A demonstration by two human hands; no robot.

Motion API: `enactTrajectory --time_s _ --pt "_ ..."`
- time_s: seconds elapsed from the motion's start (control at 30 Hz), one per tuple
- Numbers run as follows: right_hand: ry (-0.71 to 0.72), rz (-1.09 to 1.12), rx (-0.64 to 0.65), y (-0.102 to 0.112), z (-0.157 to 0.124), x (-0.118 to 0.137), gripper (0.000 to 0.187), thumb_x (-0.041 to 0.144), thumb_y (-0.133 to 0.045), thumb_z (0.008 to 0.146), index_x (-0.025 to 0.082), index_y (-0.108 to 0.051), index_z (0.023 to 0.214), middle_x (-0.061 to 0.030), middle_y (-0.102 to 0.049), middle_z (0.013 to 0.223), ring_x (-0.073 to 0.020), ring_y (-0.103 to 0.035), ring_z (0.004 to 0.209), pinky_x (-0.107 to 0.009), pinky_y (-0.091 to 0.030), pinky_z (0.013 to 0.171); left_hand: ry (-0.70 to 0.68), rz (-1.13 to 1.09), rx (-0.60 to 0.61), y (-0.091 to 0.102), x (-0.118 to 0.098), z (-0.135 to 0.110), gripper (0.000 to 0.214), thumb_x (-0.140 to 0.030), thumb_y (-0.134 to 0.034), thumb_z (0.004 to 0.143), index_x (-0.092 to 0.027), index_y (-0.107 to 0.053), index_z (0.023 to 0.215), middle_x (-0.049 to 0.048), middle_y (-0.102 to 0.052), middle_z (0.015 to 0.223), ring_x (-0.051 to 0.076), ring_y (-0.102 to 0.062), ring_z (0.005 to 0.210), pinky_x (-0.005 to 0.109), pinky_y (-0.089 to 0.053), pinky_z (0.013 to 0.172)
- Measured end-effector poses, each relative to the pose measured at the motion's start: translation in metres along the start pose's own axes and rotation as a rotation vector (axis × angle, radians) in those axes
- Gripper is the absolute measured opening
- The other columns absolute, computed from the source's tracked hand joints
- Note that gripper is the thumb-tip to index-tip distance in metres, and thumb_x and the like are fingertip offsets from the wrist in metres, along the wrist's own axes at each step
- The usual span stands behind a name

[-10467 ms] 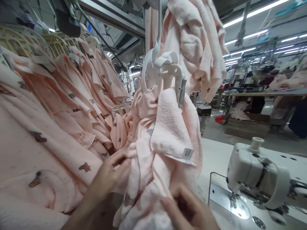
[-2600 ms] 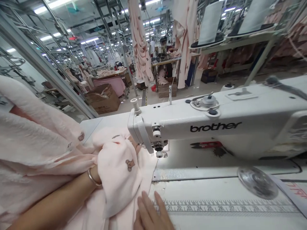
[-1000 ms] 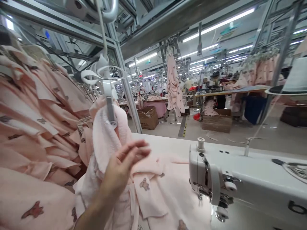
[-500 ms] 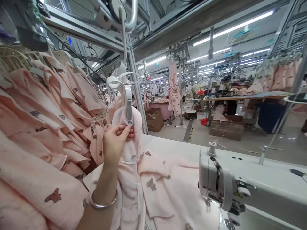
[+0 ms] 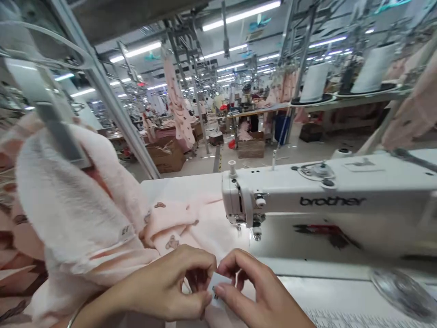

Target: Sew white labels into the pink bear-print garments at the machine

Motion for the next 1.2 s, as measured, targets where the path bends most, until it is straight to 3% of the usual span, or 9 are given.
enactTrajectory --time_s 0.07,0.13,0.3,0.4,0.73,0.87,1.0,1.1,1.2 --pt "-0.093 0.131 -0.044 -0.003 0.006 0.002 0.025 0.044 -0.056 0.084 0.02 -0.055 0.074 0.0013 -0.053 0.069 -0.0128 -0.051 0.067 -0.019 -0.044 0.061 0.006 0.016 -0.02 0.003 0.005 0.006 0.009 -0.008 -0.054 0.07 -0.016 -0.049 0.069 -0.0041 -0.047 0.063 0.007 -0.044 0.061 0.015 -0.035 0.057" --pt "-0.156 0.255 -0.17 -0.005 0.005 -0.008 0.029 0.045 -0.059 0.083 0.019 -0.053 0.071 0.0026 -0.047 0.067 -0.0114 -0.047 0.066 -0.019 -0.04 0.061 0.031 -0.083 -0.122 0.009 0.012 0.011 0.004 -0.016 -0.055 0.076 -0.015 -0.053 0.073 -0.0017 -0.053 0.069 0.009 -0.048 0.066 0.017 -0.039 0.062" --pt "-0.166 0.477 -0.404 -0.011 -0.004 -0.028 0.031 0.048 -0.063 0.08 0.02 -0.051 0.073 0.0026 -0.048 0.071 -0.0121 -0.047 0.071 -0.02 -0.04 0.067 0.099 -0.485 -0.293 0.003 0.035 0.018 0.025 -0.035 -0.064 0.077 -0.012 -0.057 0.081 0.0043 -0.059 0.079 0.013 -0.057 0.072 0.021 -0.046 0.065" --pt "-0.184 0.505 -0.446 -0.013 -0.005 -0.028 0.03 0.048 -0.063 0.079 0.02 -0.053 0.076 0.0023 -0.049 0.072 -0.0127 -0.048 0.072 -0.021 -0.04 0.067 0.159 -0.577 -0.329 -0.003 0.044 0.019 0.029 -0.038 -0.066 0.076 -0.011 -0.055 0.076 0.0029 -0.058 0.069 0.011 -0.056 0.061 0.02 -0.046 0.059" --pt "-0.188 0.39 -0.447 -0.008 -0.011 -0.028 0.029 0.048 -0.059 0.083 0.02 -0.054 0.075 0.0008 -0.052 0.072 -0.0136 -0.051 0.073 -0.021 -0.042 0.067 0.172 -0.547 -0.312 -0.009 0.046 0.021 0.028 -0.039 -0.066 0.077 -0.012 -0.058 0.079 0.0042 -0.06 0.072 0.011 -0.056 0.065 0.02 -0.045 0.059" --pt "-0.153 0.111 -0.455 -0.003 -0.022 -0.042 0.024 0.044 -0.05 0.09 0.021 -0.054 0.082 0.0003 -0.053 0.075 -0.0138 -0.053 0.072 -0.021 -0.044 0.066 0.167 -0.222 -0.383 0.015 0.041 0.016 0.023 -0.037 -0.061 0.08 -0.014 -0.06 0.077 0.0036 -0.063 0.07 0.013 -0.058 0.065 0.02 -0.043 0.059" --pt "0.17 -0.552 -0.533 -0.004 -0.038 -0.05 0.015 0.028 -0.045 0.093 0.021 -0.055 0.1 -0.004 -0.061 0.096 -0.0165 -0.058 0.089 -0.024 -0.049 0.074 0.156 0.292 -0.468 0.04 0.037 0.027 0.015 -0.029 -0.055 0.083 -0.017 -0.06 0.075 0.0023 -0.063 0.071 0.015 -0.057 0.066 0.023 -0.04 0.06" --pt "0.366 -0.964 -0.457 -0.026 -0.041 -0.063 0.028 0.022 -0.04 0.093 0.013 -0.053 0.115 -0.0119 -0.056 0.12 -0.0249 -0.054 0.111 -0.036 -0.051 0.085 0.072 0.418 -0.343 0.023 0.049 0.061 0.011 -0.018 -0.05 0.082 -0.017 -0.056 0.074 0.0044 -0.061 0.076 0.016 -0.054 0.068 0.024 -0.038 0.061" --pt "0.412 -1.108 -0.375 -0.039 -0.038 -0.078 0.033 0.021 -0.039 0.092 0.007 -0.052 0.119 -0.0155 -0.05 0.128 -0.0294 -0.047 0.12 -0.043 -0.051 0.089 -0.119 0.407 -0.233 0.001 0.061 0.089 0.009 -0.013 -0.046 0.083 -0.016 -0.054 0.08 0.0078 -0.058 0.091 0.017 -0.053 0.078 0.026 -0.04 0.07"
Point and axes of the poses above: each hand's wrist, its own z-axis towards the middle knuckle, its own y-axis out of the back of the hand, x = y × z, the point moved 7 cm from there along z, towards the middle knuckle
